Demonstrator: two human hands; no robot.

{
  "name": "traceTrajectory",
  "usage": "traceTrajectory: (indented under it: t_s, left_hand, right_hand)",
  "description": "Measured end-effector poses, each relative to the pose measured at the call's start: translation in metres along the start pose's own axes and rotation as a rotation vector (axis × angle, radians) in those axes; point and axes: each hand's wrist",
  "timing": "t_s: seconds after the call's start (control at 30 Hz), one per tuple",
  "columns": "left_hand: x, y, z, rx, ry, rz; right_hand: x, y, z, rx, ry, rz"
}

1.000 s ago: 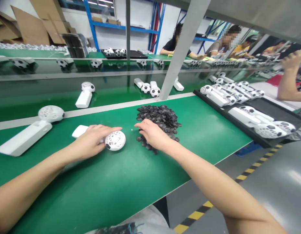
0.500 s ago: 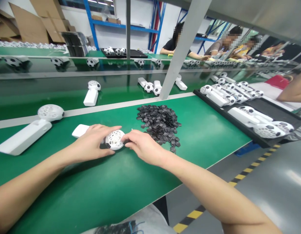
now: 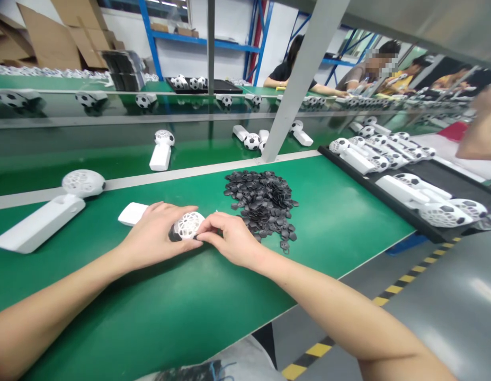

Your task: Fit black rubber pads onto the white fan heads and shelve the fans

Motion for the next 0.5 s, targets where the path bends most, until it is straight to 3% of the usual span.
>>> traceTrajectory:
  t_s: [0.33, 0.5]
  left_hand:
    - [-0.004, 0.001, 0.001, 0.049, 0.01, -0.042]
    - [-0.002, 0.002, 0.006, 0.067, 0.047, 0.001]
  right_hand:
    - [0.0, 0.006, 0.007, 0.145, 0.282, -0.059]
    - [0.002, 0.004, 0.012, 0.139, 0.285, -0.054]
Point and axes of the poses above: each hand's wrist, its own y-axis towards the middle knuckle, its own x-axis out of the palm, z = x × y, and after that the axes turned 6 degrees about -x, right-handed
